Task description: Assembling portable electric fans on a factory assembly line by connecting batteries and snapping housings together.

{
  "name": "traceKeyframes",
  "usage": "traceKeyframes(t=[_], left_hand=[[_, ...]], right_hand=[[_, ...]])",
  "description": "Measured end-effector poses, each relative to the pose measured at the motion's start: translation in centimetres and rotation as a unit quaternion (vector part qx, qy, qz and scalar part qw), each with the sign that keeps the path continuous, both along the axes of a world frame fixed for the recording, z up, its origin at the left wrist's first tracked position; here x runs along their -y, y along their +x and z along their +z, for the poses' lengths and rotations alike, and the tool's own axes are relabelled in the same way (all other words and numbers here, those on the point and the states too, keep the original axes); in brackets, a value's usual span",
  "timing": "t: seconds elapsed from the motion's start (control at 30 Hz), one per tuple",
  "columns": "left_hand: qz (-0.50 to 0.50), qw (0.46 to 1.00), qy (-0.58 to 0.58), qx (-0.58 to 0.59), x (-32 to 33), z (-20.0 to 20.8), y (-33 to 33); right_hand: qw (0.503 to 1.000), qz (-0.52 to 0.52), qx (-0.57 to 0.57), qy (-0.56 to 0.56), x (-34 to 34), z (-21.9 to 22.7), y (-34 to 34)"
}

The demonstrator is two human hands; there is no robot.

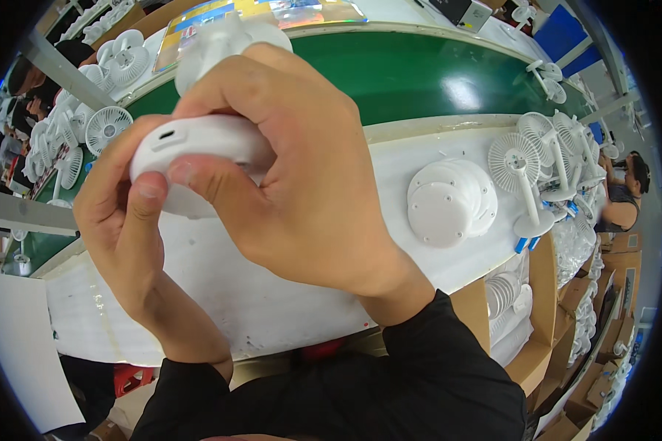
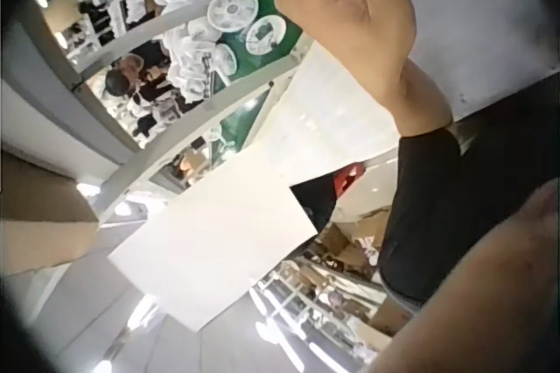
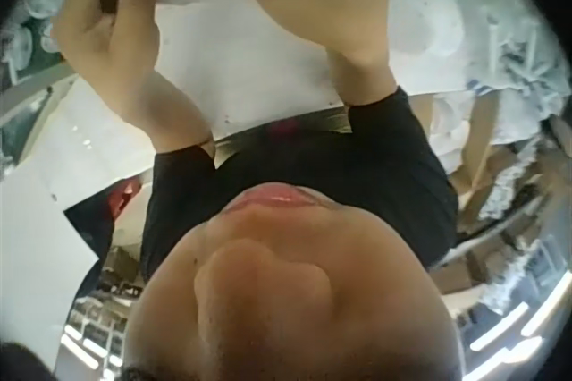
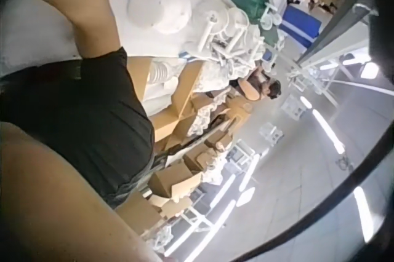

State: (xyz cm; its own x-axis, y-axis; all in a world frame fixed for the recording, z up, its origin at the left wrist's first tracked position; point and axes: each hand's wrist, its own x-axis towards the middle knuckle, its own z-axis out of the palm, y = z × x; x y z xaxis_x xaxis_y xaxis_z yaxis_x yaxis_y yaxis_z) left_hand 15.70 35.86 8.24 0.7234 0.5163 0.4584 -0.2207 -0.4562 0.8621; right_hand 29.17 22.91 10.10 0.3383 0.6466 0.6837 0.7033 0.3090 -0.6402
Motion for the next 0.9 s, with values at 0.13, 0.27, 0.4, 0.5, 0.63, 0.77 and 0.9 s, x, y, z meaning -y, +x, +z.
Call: traceKeyframes(t=[0.13,0.27,0.4,0.5,0.63,0.77,0.9], left_hand=[[0.000,0.992,0.065,0.106,0.5,-0.7,1.1],[0.011,0.937,-0.187,0.295,3.4,-2.2,4.9],[0.050,0.867,-0.306,0.390,4.2,-1.1,4.8],[0.085,0.876,-0.207,0.428,2.0,-1.2,3.5],[0.192,0.883,0.008,0.429,1.1,-0.5,3.0],[0.143,0.898,0.037,0.414,2.0,-0.1,3.7],[0.141,0.919,0.064,0.363,2.2,-0.1,3.4]], right_hand=[[0.995,-0.003,0.077,0.062,0.0,0.2,0.6],[0.976,0.040,0.141,0.164,0.7,-1.1,1.1],[0.962,0.076,0.131,0.228,-0.6,-2.3,0.3],[0.971,0.177,0.080,0.140,-0.9,-2.0,0.2],[0.995,0.071,0.022,-0.063,0.2,-0.6,-0.7],[0.934,0.251,-0.240,-0.078,-0.5,-2.4,-1.4],[0.855,0.342,-0.381,-0.086,-0.8,-2.7,-1.1]])
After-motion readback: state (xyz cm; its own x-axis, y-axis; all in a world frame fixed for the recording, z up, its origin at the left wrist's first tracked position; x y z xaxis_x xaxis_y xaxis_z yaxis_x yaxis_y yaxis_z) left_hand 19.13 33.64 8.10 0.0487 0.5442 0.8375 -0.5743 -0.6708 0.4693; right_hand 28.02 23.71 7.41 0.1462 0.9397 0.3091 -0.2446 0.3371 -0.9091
